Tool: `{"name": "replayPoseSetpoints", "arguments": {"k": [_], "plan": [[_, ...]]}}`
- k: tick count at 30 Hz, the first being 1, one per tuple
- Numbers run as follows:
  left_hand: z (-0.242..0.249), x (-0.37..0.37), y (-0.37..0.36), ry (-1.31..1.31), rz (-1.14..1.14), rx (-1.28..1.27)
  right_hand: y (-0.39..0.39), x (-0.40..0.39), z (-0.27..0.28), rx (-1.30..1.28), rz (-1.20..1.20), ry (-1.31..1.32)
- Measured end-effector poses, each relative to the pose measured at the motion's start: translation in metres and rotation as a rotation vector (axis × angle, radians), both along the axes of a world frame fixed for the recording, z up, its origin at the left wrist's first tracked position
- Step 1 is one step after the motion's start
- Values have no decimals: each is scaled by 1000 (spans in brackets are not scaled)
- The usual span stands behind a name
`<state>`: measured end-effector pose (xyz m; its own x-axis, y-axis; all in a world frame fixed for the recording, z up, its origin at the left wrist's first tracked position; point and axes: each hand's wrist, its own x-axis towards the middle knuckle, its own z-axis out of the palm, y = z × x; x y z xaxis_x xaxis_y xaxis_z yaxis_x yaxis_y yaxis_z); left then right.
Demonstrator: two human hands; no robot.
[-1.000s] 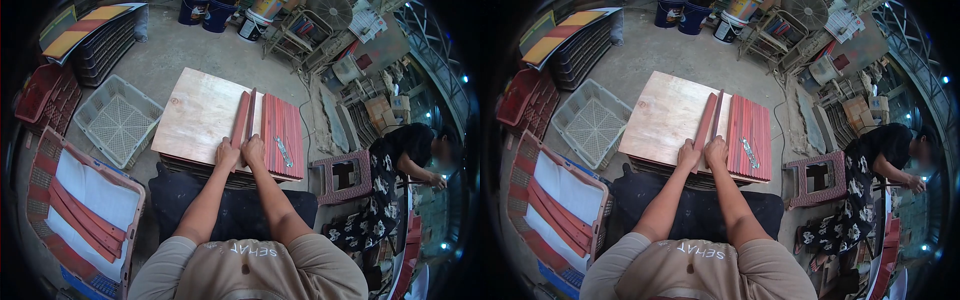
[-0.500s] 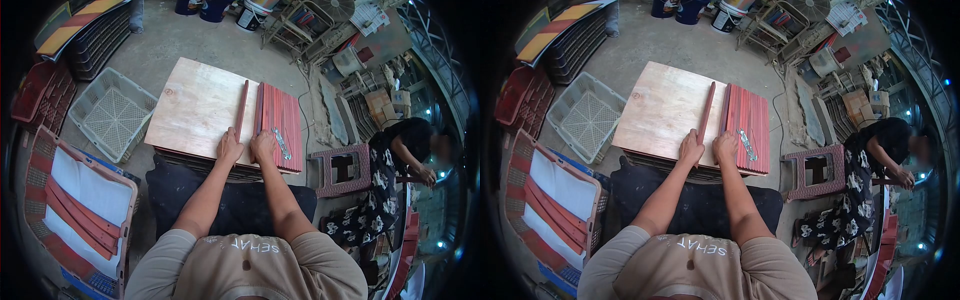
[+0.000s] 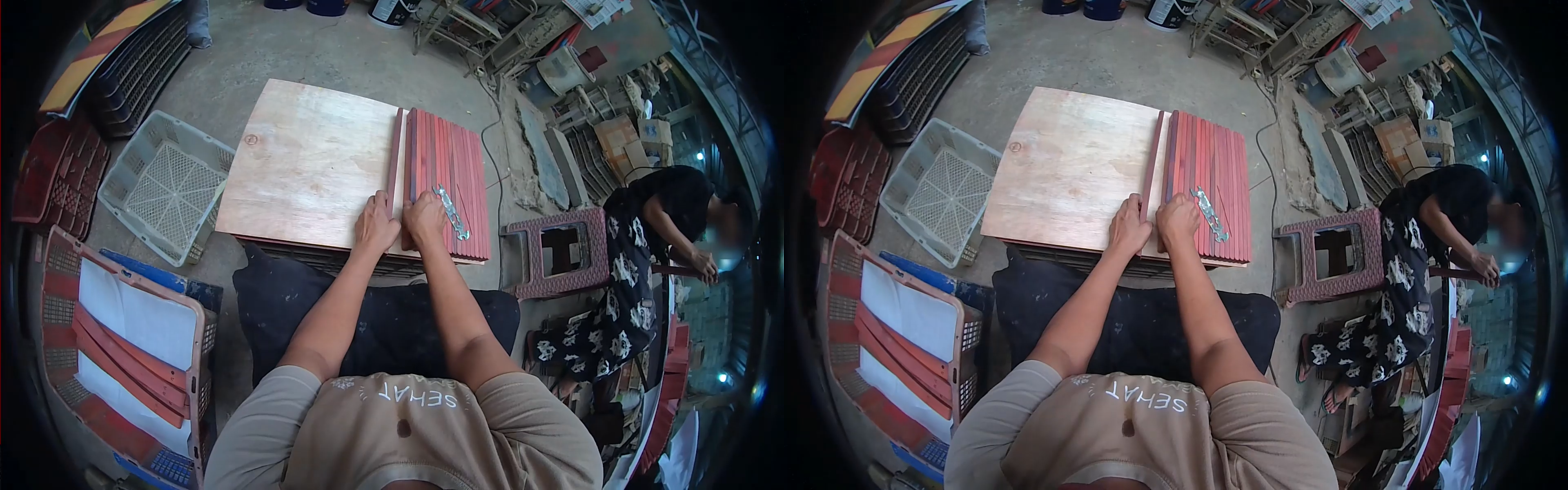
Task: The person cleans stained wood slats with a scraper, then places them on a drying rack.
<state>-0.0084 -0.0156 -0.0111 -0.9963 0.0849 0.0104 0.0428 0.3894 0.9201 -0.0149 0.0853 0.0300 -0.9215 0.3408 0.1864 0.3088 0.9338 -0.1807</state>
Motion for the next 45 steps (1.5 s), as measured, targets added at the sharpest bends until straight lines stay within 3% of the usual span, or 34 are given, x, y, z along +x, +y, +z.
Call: {"name": "replayPoseSetpoints", "arguments": {"k": [8, 14, 20, 26, 32, 42, 45], "plan": [[-5, -7, 15, 77, -28, 32, 15, 16, 9, -169, 34, -46], [-6, -16, 21, 67, -45, 27, 48, 53, -5, -226, 299, 162], [-19, -20, 29, 186, -17, 23, 53, 78, -5, -263, 443, 189], [-23, -18, 33, 131, -83, 98, 49, 90, 5, -231, 535, 153], [-30, -15, 33, 136, -47, 75, 49, 91, -8, -281, 513, 225], [-27, -1, 22, -162, 5, 220, 48, 93, -17, -267, 471, 315], [-32, 0, 21, -113, -44, 157, 49, 93, -19, -270, 471, 333]]}}
